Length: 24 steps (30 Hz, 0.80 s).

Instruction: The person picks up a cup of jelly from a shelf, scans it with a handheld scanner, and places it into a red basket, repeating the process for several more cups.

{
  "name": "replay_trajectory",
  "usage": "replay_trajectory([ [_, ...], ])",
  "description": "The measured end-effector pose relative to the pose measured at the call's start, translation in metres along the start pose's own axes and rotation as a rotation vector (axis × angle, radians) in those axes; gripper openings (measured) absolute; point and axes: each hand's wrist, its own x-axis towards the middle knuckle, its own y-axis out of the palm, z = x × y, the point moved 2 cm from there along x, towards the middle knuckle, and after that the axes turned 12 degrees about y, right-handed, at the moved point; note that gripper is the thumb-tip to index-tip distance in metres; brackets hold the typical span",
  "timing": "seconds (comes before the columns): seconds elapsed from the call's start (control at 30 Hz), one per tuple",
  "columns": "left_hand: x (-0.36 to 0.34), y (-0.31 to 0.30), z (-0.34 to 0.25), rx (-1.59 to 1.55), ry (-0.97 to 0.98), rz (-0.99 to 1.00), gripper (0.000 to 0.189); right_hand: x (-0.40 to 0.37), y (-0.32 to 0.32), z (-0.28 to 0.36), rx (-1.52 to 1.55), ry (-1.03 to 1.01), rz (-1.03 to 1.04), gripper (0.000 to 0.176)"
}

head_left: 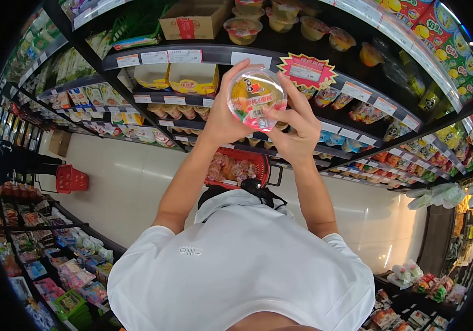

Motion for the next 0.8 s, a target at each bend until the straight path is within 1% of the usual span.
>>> replay_trajectory([
  [0.07,-0.005,0.0,0.004,0.037,-0.089,0.016,0.108,-0.001,-0.002,-0.002,0.082,0.072,0.03,0.035],
  [0.1,-0.007,0.001,0.006,0.032,-0.098,0.022,0.108,-0.003,-0.003,-0.003,0.08,0.082,0.025,0.035],
  [0.17,-0.007,0.003,0.009,0.034,-0.04,-0.028,0.108,-0.003,-0.006,-0.006,0.083,0.072,0.077,0.036],
  [0.2,-0.006,0.004,0.01,0.029,-0.042,-0.025,0.108,-0.002,-0.007,-0.006,0.079,0.075,0.074,0.036],
  [0.27,-0.005,0.006,0.007,0.067,0.006,-0.051,0.108,-0.003,-0.007,-0.006,0.139,0.083,0.108,0.035],
  [0.4,-0.006,0.005,0.011,0.08,0.001,-0.014,0.107,-0.005,-0.01,-0.009,0.172,0.112,0.149,0.036],
  [0.47,-0.008,0.004,0.015,0.099,0.02,-0.038,0.105,-0.006,-0.009,-0.012,0.274,0.202,0.206,0.04],
  [0.5,-0.008,0.003,0.015,0.098,0.02,-0.038,0.105,-0.006,-0.009,-0.011,0.273,0.202,0.207,0.04],
  [0.57,-0.008,0.003,0.014,0.129,0.031,-0.055,0.103,-0.007,-0.009,-0.011,0.388,0.272,0.26,0.044],
  [0.7,-0.01,0.002,0.015,0.116,0.034,-0.076,0.102,-0.009,-0.008,-0.016,0.427,0.266,0.296,0.046],
  [0.8,-0.01,0.001,0.015,0.129,0.056,-0.079,0.101,-0.009,-0.008,-0.015,0.487,0.266,0.31,0.043],
])
